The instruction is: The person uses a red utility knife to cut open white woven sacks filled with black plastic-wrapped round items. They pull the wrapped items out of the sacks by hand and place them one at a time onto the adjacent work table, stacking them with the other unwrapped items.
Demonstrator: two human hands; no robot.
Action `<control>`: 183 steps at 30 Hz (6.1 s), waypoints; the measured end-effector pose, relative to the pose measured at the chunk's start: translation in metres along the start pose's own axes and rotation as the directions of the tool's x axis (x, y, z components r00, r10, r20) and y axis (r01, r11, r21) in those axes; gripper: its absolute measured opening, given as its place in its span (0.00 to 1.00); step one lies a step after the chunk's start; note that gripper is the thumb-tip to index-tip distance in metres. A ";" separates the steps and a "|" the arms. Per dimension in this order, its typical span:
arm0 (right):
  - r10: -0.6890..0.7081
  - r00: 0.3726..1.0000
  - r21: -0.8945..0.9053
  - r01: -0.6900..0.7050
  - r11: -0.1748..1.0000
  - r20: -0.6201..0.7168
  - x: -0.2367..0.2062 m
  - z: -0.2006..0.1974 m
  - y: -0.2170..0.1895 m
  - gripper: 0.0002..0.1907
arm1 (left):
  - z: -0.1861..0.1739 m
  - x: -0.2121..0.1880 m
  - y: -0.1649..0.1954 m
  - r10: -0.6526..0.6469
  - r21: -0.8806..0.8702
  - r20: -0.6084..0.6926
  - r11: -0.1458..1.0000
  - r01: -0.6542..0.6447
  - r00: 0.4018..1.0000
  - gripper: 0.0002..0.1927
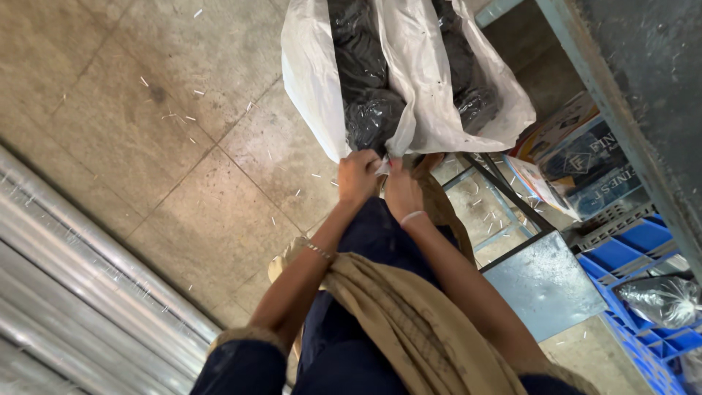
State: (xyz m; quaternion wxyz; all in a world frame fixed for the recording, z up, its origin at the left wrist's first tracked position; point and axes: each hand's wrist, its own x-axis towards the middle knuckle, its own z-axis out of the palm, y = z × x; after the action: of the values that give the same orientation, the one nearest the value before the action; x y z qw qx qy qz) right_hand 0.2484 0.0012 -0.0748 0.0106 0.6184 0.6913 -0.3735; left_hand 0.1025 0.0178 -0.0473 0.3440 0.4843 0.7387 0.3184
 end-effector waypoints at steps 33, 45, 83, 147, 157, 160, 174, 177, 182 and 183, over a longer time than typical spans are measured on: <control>0.172 0.985 0.456 -0.137 0.879 -0.035 0.015 -0.087 0.033 0.12 | -0.092 -0.013 -0.002 0.472 0.554 0.146 0.689 -0.467 0.869 0.10; 0.152 0.988 0.408 -0.134 0.903 -0.011 0.008 -0.107 0.014 0.10 | -0.155 0.022 -0.056 0.256 0.280 -0.391 0.948 -0.151 0.884 0.08; -0.035 0.970 0.306 -0.042 0.951 0.241 0.045 -0.114 0.056 0.14 | -0.243 -0.096 -0.106 -0.658 0.031 -0.689 0.393 0.919 0.304 0.50; 0.155 0.984 0.316 -0.174 0.933 0.085 0.366 -0.151 -0.297 0.07 | -0.155 0.266 -0.046 0.074 -0.335 0.097 0.941 -0.037 0.993 0.17; 0.100 0.994 0.253 -0.110 0.961 0.051 0.367 -0.159 -0.318 0.08 | -0.137 0.381 -0.041 -0.098 -0.512 0.135 0.845 0.154 0.986 0.06; 0.125 0.978 0.481 -0.031 0.876 -0.165 0.353 -0.150 -0.317 0.16 | -0.139 0.389 -0.041 -0.162 -0.471 0.075 0.864 0.178 0.984 0.07; 0.473 0.872 0.556 -0.332 0.762 -0.128 0.311 -0.054 -0.341 0.11 | -0.166 0.393 -0.030 -0.364 -0.479 0.181 0.779 0.405 0.914 0.07; 0.518 0.849 0.550 -0.383 0.742 -0.107 0.312 -0.054 -0.343 0.11 | -0.167 0.391 -0.032 -0.304 -0.424 0.128 0.844 0.329 0.944 0.06; 0.536 0.836 0.517 -0.408 0.752 -0.119 0.305 -0.047 -0.343 0.10 | -0.159 0.386 -0.034 -0.195 -0.475 0.085 0.854 0.212 0.977 0.04; 0.502 0.852 0.519 -0.366 0.773 -0.147 0.305 -0.046 -0.343 0.11 | -0.158 0.385 -0.033 -0.165 -0.475 0.074 0.861 0.181 0.983 0.05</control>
State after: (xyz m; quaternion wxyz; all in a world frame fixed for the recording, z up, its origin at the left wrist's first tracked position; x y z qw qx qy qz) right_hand -0.0981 0.2991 -0.0143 -0.1504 0.7916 0.4102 -0.4272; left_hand -0.1559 0.3446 -0.0625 0.4918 0.3206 0.6719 0.4516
